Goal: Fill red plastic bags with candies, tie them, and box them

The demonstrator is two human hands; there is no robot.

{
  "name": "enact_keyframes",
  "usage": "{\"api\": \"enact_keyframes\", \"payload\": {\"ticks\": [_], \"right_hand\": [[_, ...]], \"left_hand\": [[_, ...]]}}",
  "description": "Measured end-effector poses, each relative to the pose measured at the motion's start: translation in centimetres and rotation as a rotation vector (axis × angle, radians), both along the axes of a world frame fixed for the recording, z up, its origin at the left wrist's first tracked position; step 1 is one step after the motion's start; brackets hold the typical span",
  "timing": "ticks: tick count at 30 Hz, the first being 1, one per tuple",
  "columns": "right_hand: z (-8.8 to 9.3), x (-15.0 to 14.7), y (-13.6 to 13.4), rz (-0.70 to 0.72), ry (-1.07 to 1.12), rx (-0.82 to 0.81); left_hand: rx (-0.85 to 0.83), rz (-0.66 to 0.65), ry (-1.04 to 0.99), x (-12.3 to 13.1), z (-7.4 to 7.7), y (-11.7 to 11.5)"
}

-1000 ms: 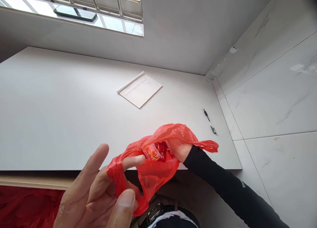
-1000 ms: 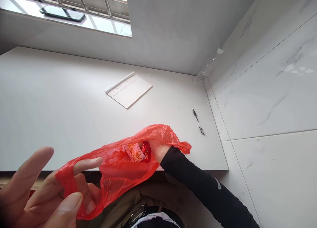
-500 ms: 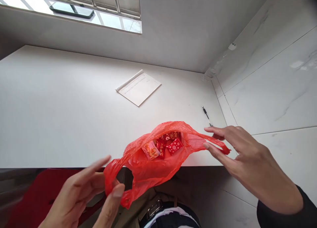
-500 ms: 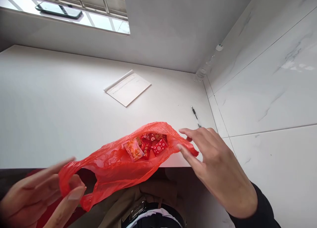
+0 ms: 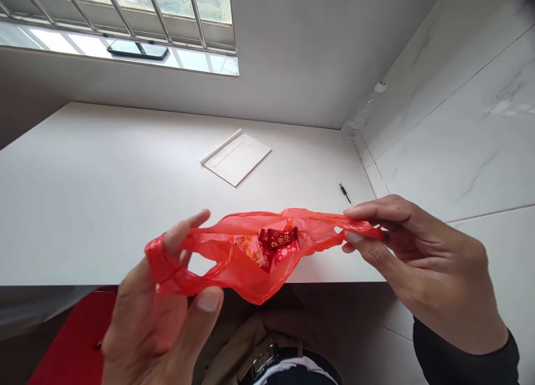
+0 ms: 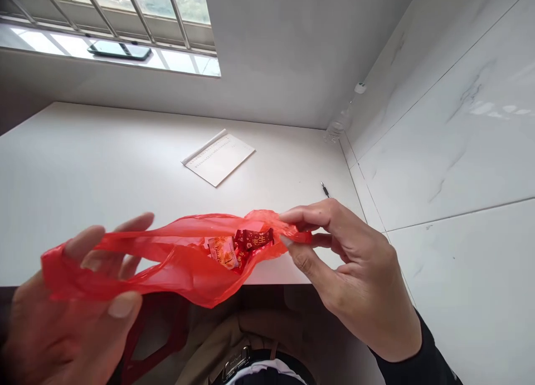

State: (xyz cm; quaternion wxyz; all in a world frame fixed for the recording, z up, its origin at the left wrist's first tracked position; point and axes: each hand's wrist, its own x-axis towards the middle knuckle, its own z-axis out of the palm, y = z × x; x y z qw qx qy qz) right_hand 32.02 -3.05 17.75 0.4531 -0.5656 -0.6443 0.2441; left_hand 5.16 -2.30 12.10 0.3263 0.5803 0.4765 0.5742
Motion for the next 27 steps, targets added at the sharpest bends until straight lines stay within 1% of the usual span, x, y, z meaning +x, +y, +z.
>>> {"api": "enact_keyframes", "payload": {"ticks": [3, 6, 10, 13, 15, 16, 17, 18, 20, 21, 22, 23, 24, 26, 27], "right_hand": [[0.1, -0.8, 0.3, 0.097, 0.034, 0.036], [0.3, -1.8, 0.8, 0.186, 0.041, 0.091], [0.1, -2.2, 1.2, 0.216, 0.016, 0.144], [-0.2, -2.1, 1.4, 0.175, 0.002, 0.102], [-0.3, -2.4, 1.5, 0.141, 0.021, 0.073], [-0.2, -2.8, 1.5, 0.144, 0.033, 0.071], [-0.1, -3.2, 1.6, 0.173, 0.041, 0.08], [0.1, -3.6, 1.6, 0.232, 0.041, 0.098], [0.4, -4.5, 1.9, 0.396, 0.016, 0.137], [0.6, -4.8, 2.1, 0.464, -0.007, 0.151], [0.6, -5.0, 2.4, 0.498, -0.033, 0.167], [0.5, -5.0, 2.7, 0.494, -0.066, 0.176], [0.3, -4.9, 3.1, 0.461, -0.101, 0.177], [-0.6, -4.5, 4.0, 0.408, -0.147, 0.15], [-1.1, -4.3, 4.4, 0.41, -0.145, 0.123]], "left_hand": [[-0.041, -0.136, -0.064, 2.3, 0.6, 0.2], [-0.069, -0.206, -0.099, 3.0, 0.6, 1.4], [-0.07, -0.183, -0.09, 2.6, 0.8, 2.4], [-0.108, -0.148, -0.057, 2.3, 0.8, 2.1], [-0.124, -0.151, 0.031, 2.5, 0.9, 1.8], [-0.119, -0.181, 0.095, 2.8, 1.0, 1.8], [-0.113, -0.241, 0.15, 3.1, 1.1, 1.9], [-0.108, -0.33, 0.188, 3.5, 1.3, 2.1], [-0.123, -0.519, 0.193, 4.3, 1.7, 2.8], [-0.143, -0.583, 0.168, 4.5, 1.8, 3.2], [-0.166, -0.609, 0.136, 4.7, 1.9, 3.5], [-0.193, -0.599, 0.104, 4.7, 1.9, 3.8], [-0.219, -0.571, 0.073, 4.7, 1.9, 4.1], [-0.279, -0.523, 0.015, 4.5, 1.7, 4.3], [-0.309, -0.517, -0.007, 4.3, 1.6, 4.2]]}}
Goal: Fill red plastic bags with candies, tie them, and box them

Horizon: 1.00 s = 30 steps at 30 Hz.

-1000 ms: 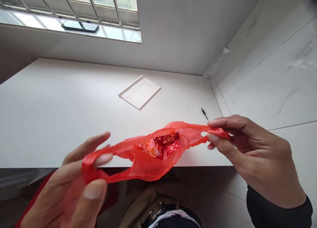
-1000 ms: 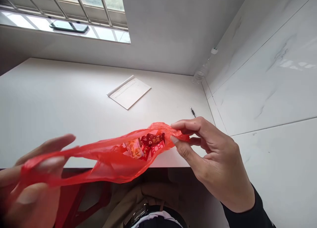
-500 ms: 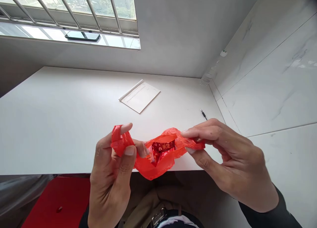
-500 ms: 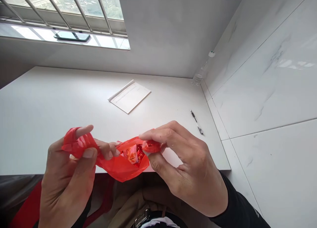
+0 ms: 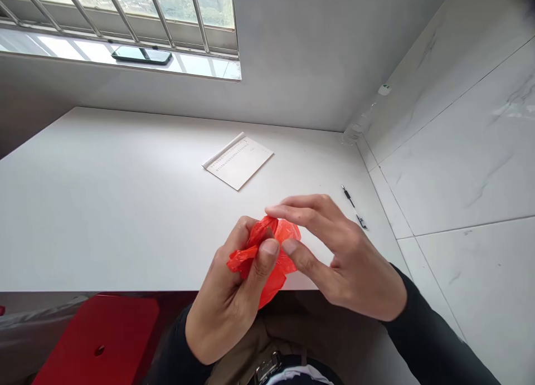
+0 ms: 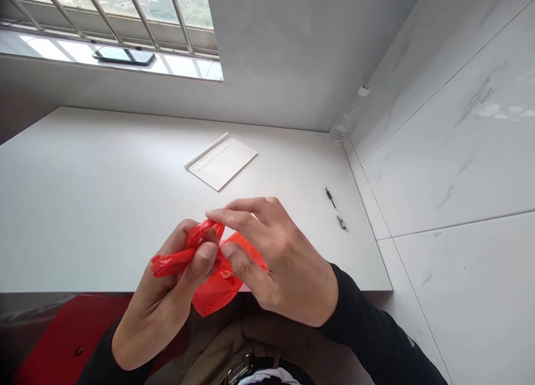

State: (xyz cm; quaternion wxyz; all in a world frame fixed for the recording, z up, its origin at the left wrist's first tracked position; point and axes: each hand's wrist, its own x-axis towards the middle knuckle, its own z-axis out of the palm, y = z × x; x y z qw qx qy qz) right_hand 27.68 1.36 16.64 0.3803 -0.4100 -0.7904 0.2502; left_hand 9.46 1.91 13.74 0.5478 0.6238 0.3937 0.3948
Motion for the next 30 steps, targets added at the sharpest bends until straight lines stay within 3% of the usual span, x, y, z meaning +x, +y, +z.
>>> {"api": "enact_keyframes", "payload": {"ticks": [4, 10, 14, 17, 20, 25, 28, 30], "right_hand": [[-1.5, 0.2, 1.0, 0.006, 0.086, -0.12], [-1.1, 0.3, 0.0, -0.066, 0.15, -0.11], [-0.9, 0.3, -0.5, 0.063, 0.127, -0.09], [-1.8, 0.0, 0.4, 0.115, 0.158, -0.113], [-3.3, -0.3, 1.8, 0.126, 0.168, -0.264], [-5.5, -0.4, 3.2, 0.109, 0.137, -0.531], [-6.1, -0.3, 3.4, 0.271, 0.114, -0.623], [-6.3, -0.2, 3.4, 0.3, 0.108, -0.603]], "left_hand": [[-0.114, -0.06, -0.044, -0.6, -0.4, -0.5], [-0.246, -0.095, -0.152, -1.7, -0.9, 0.2], [-0.211, -0.093, -0.143, -2.2, -0.5, 0.7], [-0.104, -0.139, -0.005, -2.2, 0.0, 0.5], [0.108, -0.093, 0.158, -2.3, -0.2, 0.0], [0.589, 0.182, 0.408, -2.1, -2.7, -0.3], [0.736, 0.251, 0.408, -1.9, -4.4, -0.3], [0.79, 0.251, 0.416, -1.9, -5.2, -0.2]]}}
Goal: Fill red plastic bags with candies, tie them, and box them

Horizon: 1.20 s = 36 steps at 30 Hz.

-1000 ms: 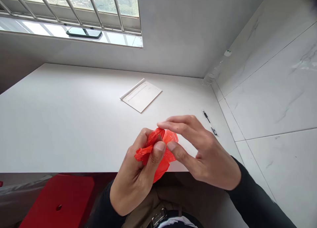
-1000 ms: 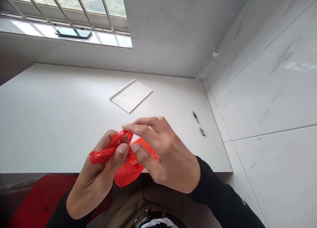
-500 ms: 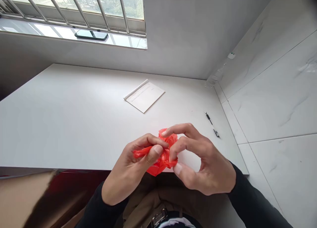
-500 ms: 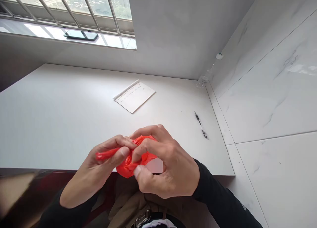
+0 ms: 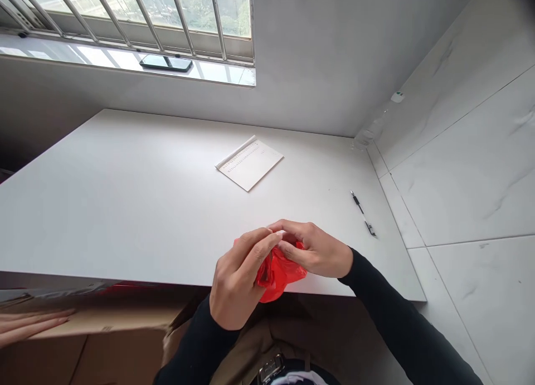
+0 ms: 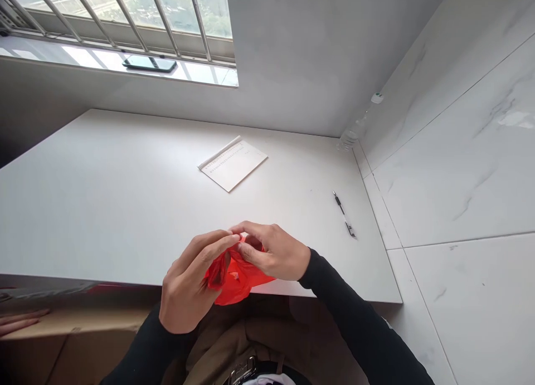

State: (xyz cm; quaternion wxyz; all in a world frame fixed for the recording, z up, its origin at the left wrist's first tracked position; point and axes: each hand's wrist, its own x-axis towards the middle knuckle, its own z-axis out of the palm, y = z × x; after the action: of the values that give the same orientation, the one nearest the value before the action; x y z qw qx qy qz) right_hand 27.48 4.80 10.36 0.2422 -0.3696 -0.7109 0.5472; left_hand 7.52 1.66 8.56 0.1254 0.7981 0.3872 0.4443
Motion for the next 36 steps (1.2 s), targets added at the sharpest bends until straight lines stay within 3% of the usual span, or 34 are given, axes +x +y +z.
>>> {"api": "enact_keyframes", "payload": {"ticks": [8, 16, 21, 24, 27, 33, 36], "right_hand": [[0.1, 0.8, -0.3, -0.287, -0.051, 0.234], [-3.6, 6.0, -0.2, -0.558, -0.194, 0.11], [-4.3, 5.1, -1.2, -0.57, -0.038, 0.059], [-3.7, 3.9, -1.9, -0.551, 0.024, 0.075], [-3.3, 2.7, -2.7, -0.51, 0.028, 0.118], [-5.6, 0.9, -4.3, -0.26, -0.334, 0.347], [-7.4, 0.8, -4.8, -0.222, -0.404, 0.396]], "left_hand": [[-0.064, 0.005, 0.167, -1.4, -1.5, -0.7], [-0.103, 0.257, 0.274, -6.1, -5.4, -4.2], [-0.352, 0.25, -0.026, -5.3, -4.4, -4.9], [-0.378, 0.207, -0.128, -4.0, -3.8, -4.5], [-0.437, 0.245, -0.201, -2.8, -4.2, -4.1], [-0.763, 0.146, -0.325, -0.5, -4.9, -4.3], [-0.808, 0.236, -0.414, -0.3, -4.8, -5.2]]}}
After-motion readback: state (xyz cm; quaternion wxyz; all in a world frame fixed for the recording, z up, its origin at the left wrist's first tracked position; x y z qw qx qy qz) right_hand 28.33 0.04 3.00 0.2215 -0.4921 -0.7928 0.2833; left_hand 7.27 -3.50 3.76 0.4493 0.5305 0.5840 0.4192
